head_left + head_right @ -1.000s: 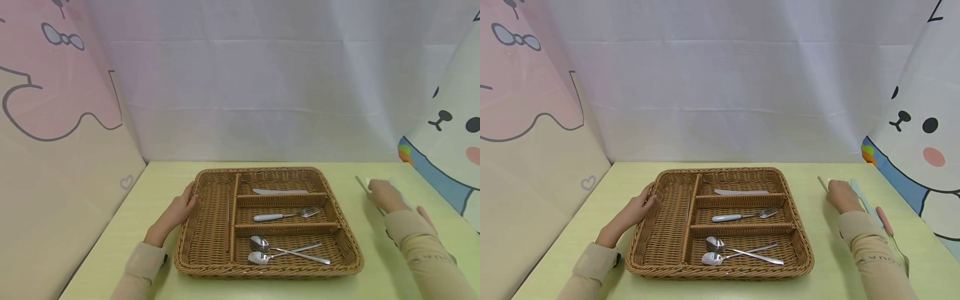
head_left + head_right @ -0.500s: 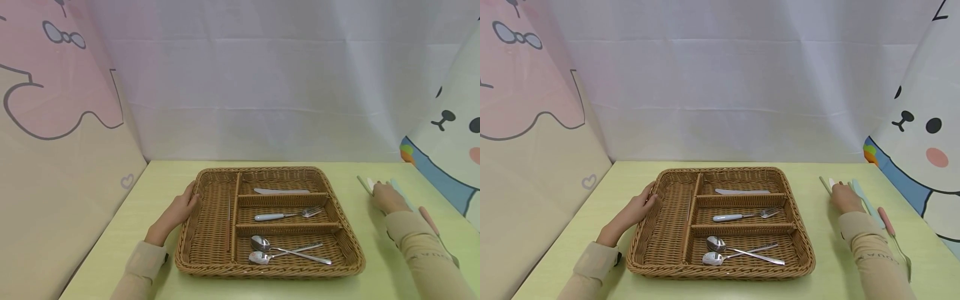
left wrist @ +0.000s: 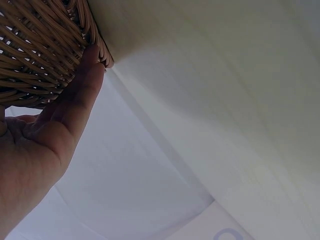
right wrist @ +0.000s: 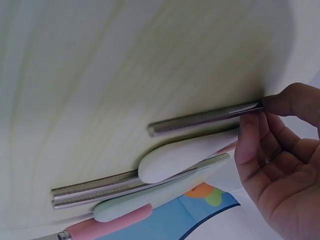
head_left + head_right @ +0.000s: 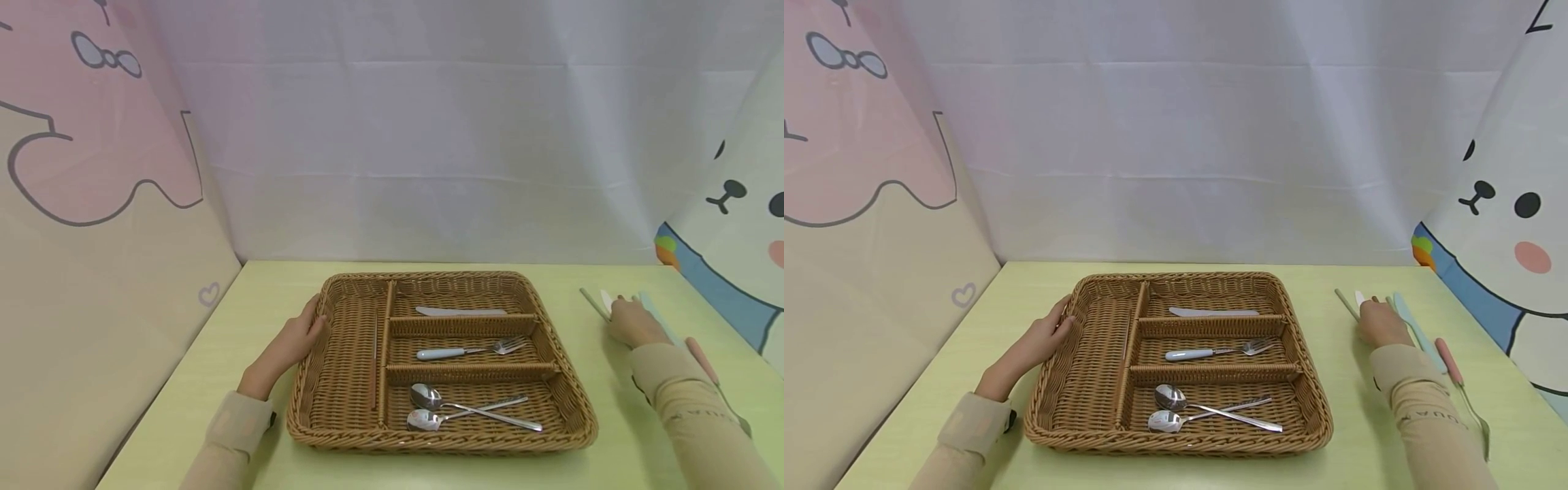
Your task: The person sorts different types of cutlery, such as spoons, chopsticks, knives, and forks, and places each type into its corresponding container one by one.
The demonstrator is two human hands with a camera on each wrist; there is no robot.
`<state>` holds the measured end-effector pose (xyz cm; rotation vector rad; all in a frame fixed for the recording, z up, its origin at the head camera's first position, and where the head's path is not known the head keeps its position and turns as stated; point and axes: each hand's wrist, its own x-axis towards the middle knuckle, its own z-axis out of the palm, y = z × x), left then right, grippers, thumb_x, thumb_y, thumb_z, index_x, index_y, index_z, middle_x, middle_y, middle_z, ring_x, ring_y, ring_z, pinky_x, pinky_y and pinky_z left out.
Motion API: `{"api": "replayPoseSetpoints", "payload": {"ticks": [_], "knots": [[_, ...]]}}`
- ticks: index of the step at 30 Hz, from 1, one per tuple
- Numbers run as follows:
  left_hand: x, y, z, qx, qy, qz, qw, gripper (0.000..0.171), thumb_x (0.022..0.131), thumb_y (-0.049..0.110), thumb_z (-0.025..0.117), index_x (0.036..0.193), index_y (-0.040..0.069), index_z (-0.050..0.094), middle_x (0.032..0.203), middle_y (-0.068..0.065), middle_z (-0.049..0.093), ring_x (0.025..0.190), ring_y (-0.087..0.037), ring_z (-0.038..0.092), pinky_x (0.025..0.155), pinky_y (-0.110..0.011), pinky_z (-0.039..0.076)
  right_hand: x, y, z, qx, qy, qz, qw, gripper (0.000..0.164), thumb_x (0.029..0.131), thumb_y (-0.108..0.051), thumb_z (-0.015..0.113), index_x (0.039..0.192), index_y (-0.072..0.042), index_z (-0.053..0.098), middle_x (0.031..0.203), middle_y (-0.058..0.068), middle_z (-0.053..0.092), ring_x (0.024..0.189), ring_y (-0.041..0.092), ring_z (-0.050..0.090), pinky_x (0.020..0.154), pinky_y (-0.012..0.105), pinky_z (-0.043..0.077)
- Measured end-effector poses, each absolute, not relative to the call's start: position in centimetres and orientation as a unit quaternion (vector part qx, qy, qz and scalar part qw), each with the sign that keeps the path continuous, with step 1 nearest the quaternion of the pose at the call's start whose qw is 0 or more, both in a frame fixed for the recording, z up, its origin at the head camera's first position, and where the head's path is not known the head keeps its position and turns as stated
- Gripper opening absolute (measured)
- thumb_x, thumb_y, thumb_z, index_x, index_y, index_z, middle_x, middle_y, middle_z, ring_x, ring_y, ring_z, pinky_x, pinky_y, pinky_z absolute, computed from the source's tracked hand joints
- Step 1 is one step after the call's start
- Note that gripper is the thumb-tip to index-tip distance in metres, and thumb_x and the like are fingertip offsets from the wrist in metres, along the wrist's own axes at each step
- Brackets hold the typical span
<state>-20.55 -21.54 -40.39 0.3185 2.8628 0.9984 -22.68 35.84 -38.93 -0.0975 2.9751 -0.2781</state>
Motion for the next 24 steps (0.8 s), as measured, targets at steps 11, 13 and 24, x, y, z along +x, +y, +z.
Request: {"api": "replayPoseSetpoints", "payload": {"ticks": [11,13,24], "knots": [[-20.6,-21.5,-40.3,0.106,0.938,0.327,0.044,0.058,0.101,0.024,0.031,0.146,0.0,0.005,0.072,-0.01,0.052,0.039,-0.011,0.034,0.045,-0.03,0.039,-22.5,35.5,-38.9,-0.031,0.992,-0.103,0.069,0.01,0.072,-0.001,0.051,0.072,0.009,0.052,0.107,0.047,0.043,0.065,0.033,0.043,0.056,0.04,0.038],[-20.6,-21.5,-40.3,0.104,0.937,0.329,0.047,0.058,0.101,0.024,0.031,0.147,0.001,0.005,0.072,-0.01,0.052,0.038,-0.011,0.034,0.045,-0.03,0.04,-22.6,35.6,-38.8,-0.027,0.992,-0.101,0.069,0.017,0.072,-0.002,0.05,0.078,0.014,0.052,0.098,0.043,0.047,0.067,0.035,0.044,0.057,0.042,0.038],[-20.4,-21.5,-40.2,0.106,0.937,0.329,0.048,0.057,0.101,0.024,0.031,0.147,0.001,0.005,0.065,-0.008,0.05,0.037,-0.01,0.031,0.043,-0.03,0.038,-22.2,34.6,-37.8,-0.035,0.989,-0.133,0.058,0.013,0.079,-0.006,0.052,0.073,0.001,0.043,0.063,0.01,0.046,0.056,0.022,0.041,0.049,0.033,0.034]]}}
